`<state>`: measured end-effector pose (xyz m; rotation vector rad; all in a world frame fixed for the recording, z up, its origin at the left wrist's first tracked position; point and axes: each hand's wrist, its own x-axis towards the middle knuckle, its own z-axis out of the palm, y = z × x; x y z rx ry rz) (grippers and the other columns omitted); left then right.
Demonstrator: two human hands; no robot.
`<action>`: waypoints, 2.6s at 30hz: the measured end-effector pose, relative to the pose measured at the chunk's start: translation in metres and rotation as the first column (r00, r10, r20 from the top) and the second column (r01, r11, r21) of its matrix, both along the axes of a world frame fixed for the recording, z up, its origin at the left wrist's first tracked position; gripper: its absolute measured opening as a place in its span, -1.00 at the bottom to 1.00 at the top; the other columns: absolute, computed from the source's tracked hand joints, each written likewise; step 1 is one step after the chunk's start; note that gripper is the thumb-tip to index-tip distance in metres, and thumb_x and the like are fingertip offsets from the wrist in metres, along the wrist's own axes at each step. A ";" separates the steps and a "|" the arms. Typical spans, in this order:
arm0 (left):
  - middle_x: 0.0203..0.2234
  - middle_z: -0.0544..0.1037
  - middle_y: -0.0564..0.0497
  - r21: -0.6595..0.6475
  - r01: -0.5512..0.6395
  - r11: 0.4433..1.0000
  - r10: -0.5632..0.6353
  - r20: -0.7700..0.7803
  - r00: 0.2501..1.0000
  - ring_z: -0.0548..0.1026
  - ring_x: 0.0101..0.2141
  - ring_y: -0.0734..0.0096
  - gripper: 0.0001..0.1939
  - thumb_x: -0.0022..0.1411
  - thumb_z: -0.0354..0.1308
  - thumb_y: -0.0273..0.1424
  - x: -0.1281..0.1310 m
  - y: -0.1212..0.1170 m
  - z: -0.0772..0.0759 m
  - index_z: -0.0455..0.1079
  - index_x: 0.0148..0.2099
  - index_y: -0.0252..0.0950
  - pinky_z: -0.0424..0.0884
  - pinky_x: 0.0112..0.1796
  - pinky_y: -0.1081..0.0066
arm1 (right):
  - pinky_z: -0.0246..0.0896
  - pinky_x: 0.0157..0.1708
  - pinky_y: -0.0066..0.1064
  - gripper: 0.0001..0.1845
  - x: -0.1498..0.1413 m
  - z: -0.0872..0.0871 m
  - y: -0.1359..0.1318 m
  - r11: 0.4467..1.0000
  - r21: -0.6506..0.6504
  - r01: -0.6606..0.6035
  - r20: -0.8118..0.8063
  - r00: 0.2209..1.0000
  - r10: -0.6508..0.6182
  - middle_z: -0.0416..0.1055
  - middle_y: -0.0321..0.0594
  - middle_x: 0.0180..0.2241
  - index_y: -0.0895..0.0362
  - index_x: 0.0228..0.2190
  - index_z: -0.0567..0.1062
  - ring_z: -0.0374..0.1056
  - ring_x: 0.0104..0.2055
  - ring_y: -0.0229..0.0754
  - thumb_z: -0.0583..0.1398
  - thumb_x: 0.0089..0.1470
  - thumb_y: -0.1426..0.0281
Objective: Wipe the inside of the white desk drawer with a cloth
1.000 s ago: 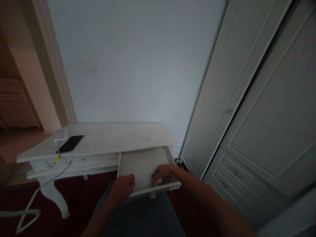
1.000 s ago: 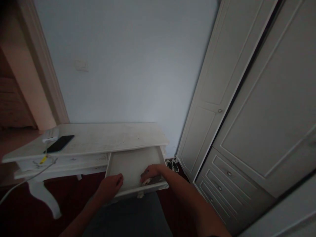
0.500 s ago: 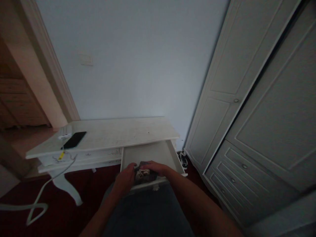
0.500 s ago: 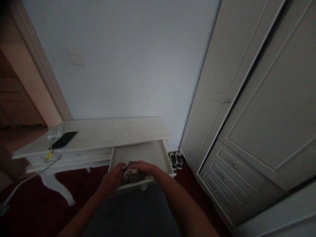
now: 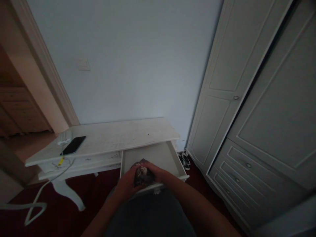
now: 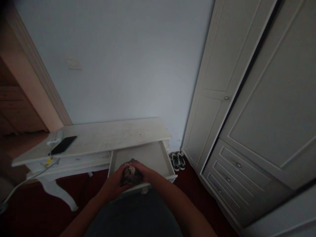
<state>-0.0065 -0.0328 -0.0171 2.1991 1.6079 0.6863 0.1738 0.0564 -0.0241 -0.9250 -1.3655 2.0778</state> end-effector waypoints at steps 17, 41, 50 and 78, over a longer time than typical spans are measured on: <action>-0.01 0.65 -0.09 0.289 0.090 0.953 -0.137 0.149 0.979 0.62 -0.02 0.21 -0.68 0.48 -0.02 -0.31 0.006 0.009 0.009 0.49 0.12 -0.13 0.55 0.03 0.21 | 0.29 -0.22 -0.35 -0.47 0.041 -0.003 0.012 0.866 0.493 0.080 -0.019 0.996 -0.082 0.52 -0.33 -0.30 0.10 -0.10 0.57 0.37 -0.28 -0.17 0.36 -0.21 0.34; -0.04 0.66 -0.06 -0.159 0.103 0.982 -0.140 -0.246 0.959 0.62 -0.08 0.09 -0.52 0.17 0.28 -0.07 0.002 0.023 0.075 0.43 0.07 -0.17 0.42 -0.14 0.31 | 0.33 -0.03 -0.26 -0.19 0.051 0.042 -0.010 0.469 0.864 -0.181 0.272 0.953 -0.133 0.52 -0.18 -0.04 0.07 0.06 0.42 0.44 -0.04 -0.02 0.53 -0.21 0.16; 0.07 0.63 -0.16 -0.162 0.056 0.985 -0.127 -0.470 0.874 0.59 0.06 -0.05 -0.51 0.20 0.20 -0.31 0.021 0.036 0.045 0.39 0.19 -0.20 0.47 -0.01 0.17 | 0.46 -0.15 -0.03 -0.17 0.032 0.043 -0.026 0.166 0.680 -0.715 0.691 0.547 -0.473 0.46 0.09 0.01 0.18 0.16 0.31 0.42 -0.02 0.20 0.40 -0.01 0.05; 0.23 0.52 -0.14 0.277 -0.084 0.957 0.160 -0.266 0.951 0.44 0.22 0.00 -0.59 0.42 0.04 -0.16 -0.017 0.002 -0.039 0.50 0.18 -0.18 0.35 0.21 -0.09 | 0.36 -0.03 -0.04 -0.32 0.001 0.029 0.053 0.553 0.809 -0.197 0.587 0.270 -0.763 0.38 0.20 0.10 0.18 0.14 0.36 0.30 0.17 0.24 0.26 0.20 -0.02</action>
